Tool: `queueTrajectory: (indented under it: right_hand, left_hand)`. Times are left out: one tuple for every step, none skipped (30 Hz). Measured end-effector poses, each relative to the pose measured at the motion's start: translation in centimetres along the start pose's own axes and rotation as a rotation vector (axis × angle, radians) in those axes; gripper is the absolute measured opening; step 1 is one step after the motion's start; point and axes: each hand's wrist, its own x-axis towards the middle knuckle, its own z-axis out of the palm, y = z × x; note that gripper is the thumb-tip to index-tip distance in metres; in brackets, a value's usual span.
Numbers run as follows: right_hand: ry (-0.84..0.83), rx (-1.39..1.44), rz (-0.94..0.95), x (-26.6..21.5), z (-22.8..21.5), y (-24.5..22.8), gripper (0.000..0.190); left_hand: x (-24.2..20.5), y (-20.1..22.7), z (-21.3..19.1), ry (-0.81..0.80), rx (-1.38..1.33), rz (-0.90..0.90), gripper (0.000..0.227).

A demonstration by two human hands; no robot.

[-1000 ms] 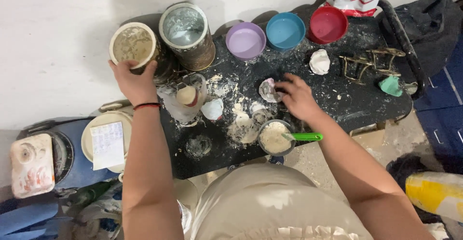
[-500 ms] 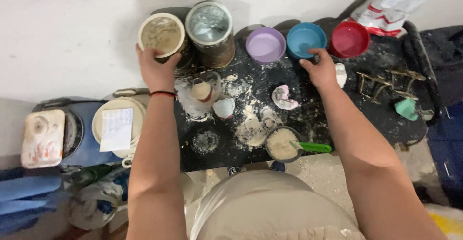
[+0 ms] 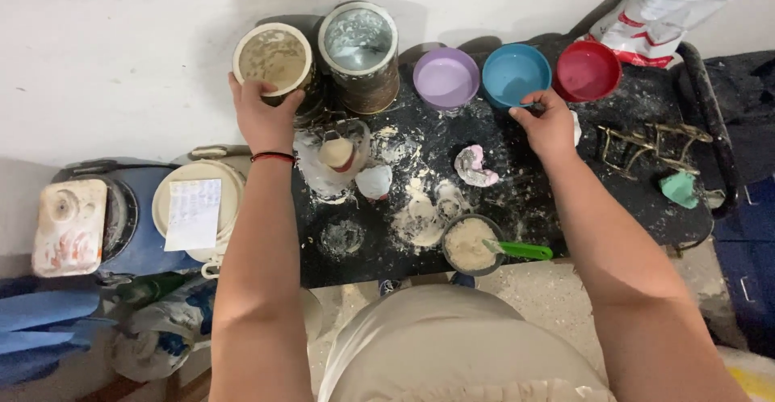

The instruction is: The person scoops a white powder from a container into a small bowl using a green spatula. They then pour water from a blue bowl into the mixture and stir it with the spatula to form a paste. Finally, the person applies the paste onto a small object on the table.

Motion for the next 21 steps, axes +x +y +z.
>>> queueTrajectory:
  right_hand:
    - [0.004,-0.001,0.005,-0.3,-0.5,0.1,0.024]
    - [-0.005,0.015,-0.022,-0.7,-1.0,0.3,0.025]
    - [-0.013,0.031,-0.049,-1.1,-1.5,0.4,0.025]
    - [-0.008,0.031,-0.039,-2.3,-2.4,-0.6,0.025]
    - [-0.019,0.041,-0.069,-3.5,-3.4,-1.7,0.027]
    - [-0.029,0.053,-0.104,-4.6,-4.2,-2.9,0.029]
    - [-0.024,0.053,-0.099,-5.4,-5.0,-3.1,0.029]
    - [-0.044,0.072,-0.099,-6.4,-5.7,-3.2,0.027]
    - [-0.064,0.091,-0.099,-7.4,-6.4,-3.3,0.024]
    - [-0.057,0.091,-0.086,-8.7,-7.1,-3.2,0.024]
    - [-0.045,0.026,-0.120,-10.0,-7.8,-3.2,0.029]
    - [-0.030,-0.040,-0.155,-11.2,-8.5,-3.1,0.034]
    - [-0.018,-0.042,-0.144,-12.5,-9.0,-2.8,0.034]
    - [-0.027,-0.028,-0.146,-13.7,-9.5,-2.5,0.034]
    - [-0.036,-0.013,-0.148,-14.9,-10.0,-2.4,0.035]
    - [-0.025,-0.015,-0.140,-16.1,-10.5,-2.8,0.035]
    - [-0.035,-0.002,-0.144,-17.3,-10.9,-3.3,0.035]
    - [-0.051,0.012,-0.147,-18.6,-11.3,-3.8,0.036]
    - [-0.045,0.011,-0.137,-19.2,-11.5,-2.3,0.036]
    - [-0.064,0.003,-0.158,-19.6,-11.8,-0.8,0.036]
    - [-0.084,-0.004,-0.179,-20.1,-12.0,0.7,0.036]
  left_hand:
    - [0.1,-0.1,0.2,-0.006,0.001,0.002,0.042]
    - [0.2,-0.2,0.4,-0.008,0.001,0.002,0.042]
    - [0.3,-0.2,0.7,-0.009,0.001,0.003,0.042]
    - [0.5,-0.4,0.7,-0.020,0.004,0.005,0.042]
    - [0.6,-0.5,0.6,-0.043,0.027,0.024,0.045]
    - [0.8,-0.6,0.5,-0.063,0.048,0.044,0.047]
    - [0.6,-0.8,0.0,-0.069,0.049,0.047,0.047]
    - [0.3,-1.0,-0.4,-0.140,0.030,0.098,0.066]
    - [0.0,-1.2,-0.8,-0.212,0.011,0.150,0.086]
    - [-1.8,-1.0,-1.3,-0.226,0.014,0.152,0.086]
    - [-3.7,-0.8,-1.8,-0.180,0.043,0.280,0.096]
    - [-5.3,-0.5,-2.2,-0.134,0.067,0.412,0.107]
    - [-9.0,1.0,-2.4,-0.149,0.064,0.419,0.107]
    - [-12.5,2.5,-2.7,-0.192,-0.013,0.393,0.082]
    - [-16.1,3.9,-3.1,-0.235,-0.089,0.365,0.058]
    - [-18.9,2.0,-1.2,-0.248,-0.091,0.372,0.058]
    - [-21.6,0.1,0.7,-0.492,-0.118,0.237,0.044]
    - [-24.6,-1.9,2.4,-0.731,-0.137,0.093,0.032]
    - [-25.7,-0.4,2.4,-0.743,-0.135,0.094,0.032]
    - [-26.6,1.1,2.5,-0.937,-0.164,-0.090,0.043]
    - [-27.6,2.6,2.6,-1.124,-0.189,-0.280,0.055]
